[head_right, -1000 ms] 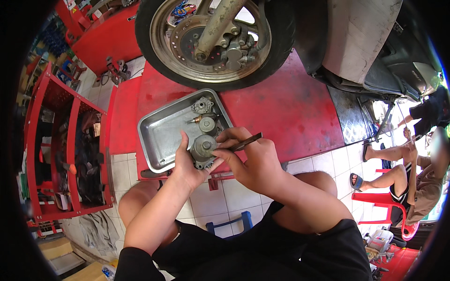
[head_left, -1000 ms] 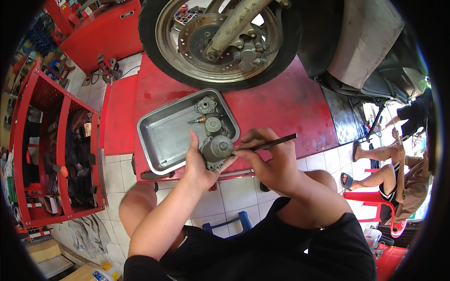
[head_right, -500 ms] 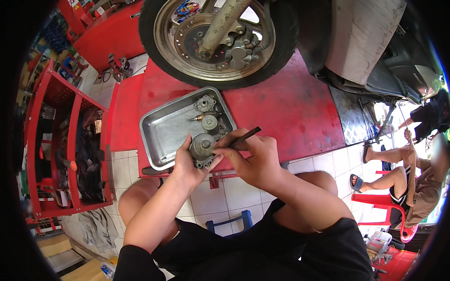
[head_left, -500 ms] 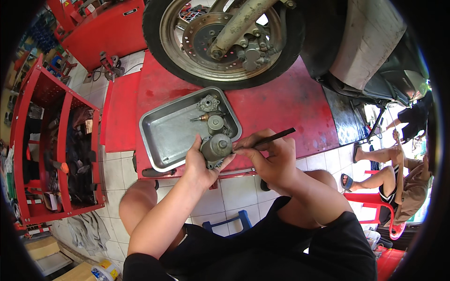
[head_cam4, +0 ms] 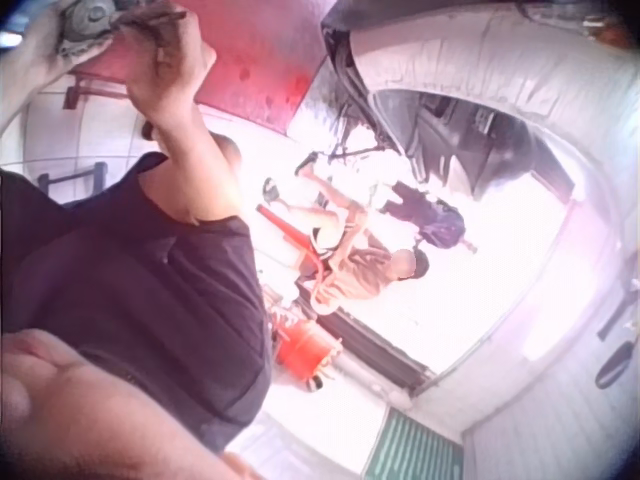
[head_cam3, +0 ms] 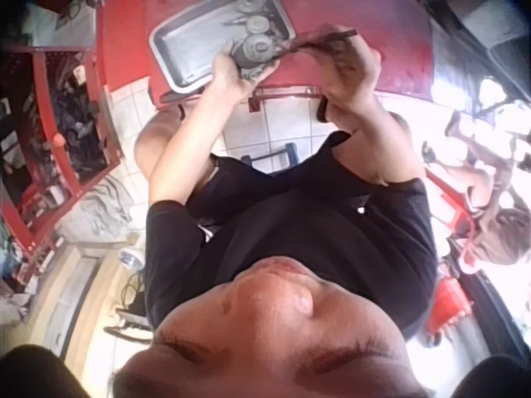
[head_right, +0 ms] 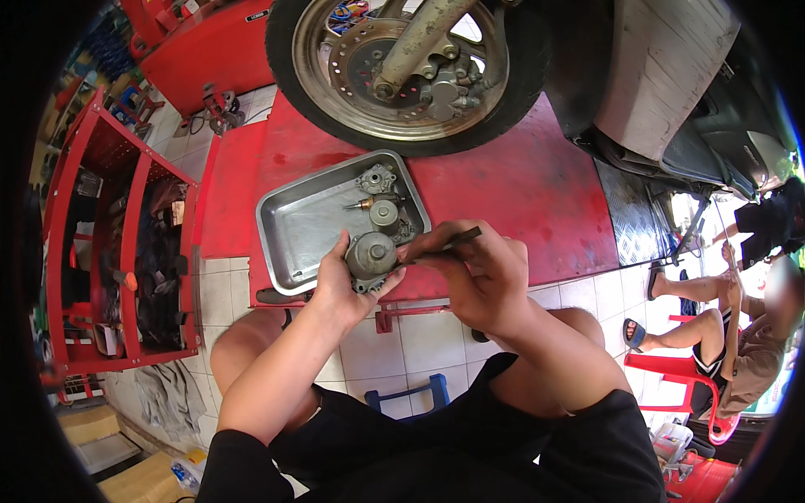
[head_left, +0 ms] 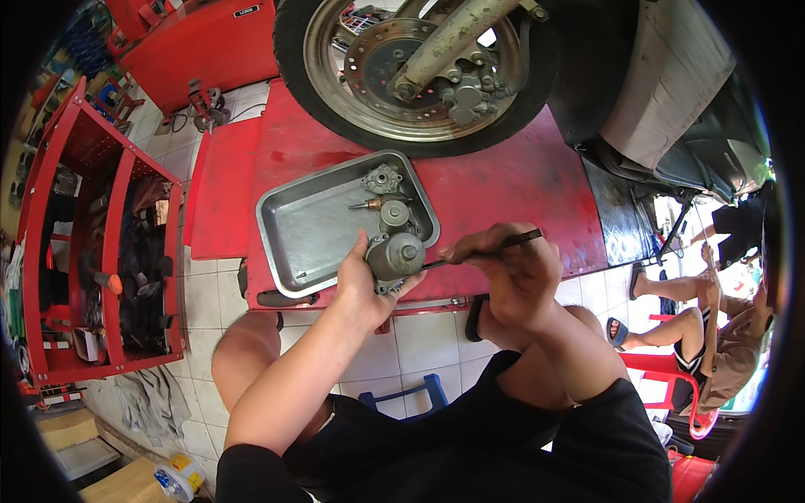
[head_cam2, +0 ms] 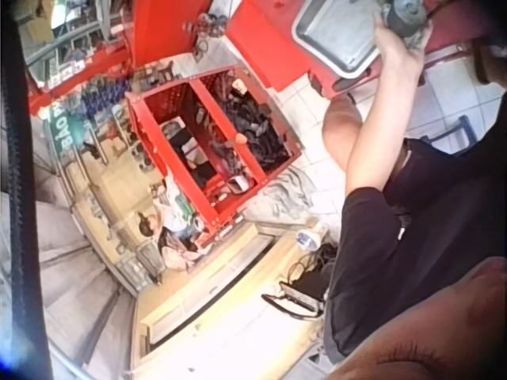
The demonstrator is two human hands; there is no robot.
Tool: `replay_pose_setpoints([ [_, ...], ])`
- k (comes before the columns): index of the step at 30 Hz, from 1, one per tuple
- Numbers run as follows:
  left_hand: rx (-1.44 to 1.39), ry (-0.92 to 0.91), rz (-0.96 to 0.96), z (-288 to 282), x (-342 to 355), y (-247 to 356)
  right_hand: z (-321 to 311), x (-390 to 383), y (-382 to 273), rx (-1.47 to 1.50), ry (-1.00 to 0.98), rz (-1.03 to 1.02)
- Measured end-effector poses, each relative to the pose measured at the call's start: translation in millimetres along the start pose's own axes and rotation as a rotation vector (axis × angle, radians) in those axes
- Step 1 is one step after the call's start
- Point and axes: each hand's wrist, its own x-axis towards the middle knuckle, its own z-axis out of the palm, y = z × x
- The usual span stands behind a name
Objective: The person is sitting on a low stool in a workshop, using a screwdriver to disassemble and clean various small metal components of a scooter. They manipulate the parts over a metal tray, occasionally picking up and inspecting different pieces.
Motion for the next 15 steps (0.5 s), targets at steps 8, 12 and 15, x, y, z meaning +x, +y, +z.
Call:
replay_pose_setpoints([
  [8,0.021,0.055,0.016,2,0,-5,14,-7,-5,-0.01,0.227,0.057],
  [12,0.034,0.022,0.022,-5,5,-2,19,-9,-5,0.03,0.301,0.064],
  [15,0.047,0.03,0.03,-5,3,1,17,-12,-5,-0.046,0.263,0.043],
])
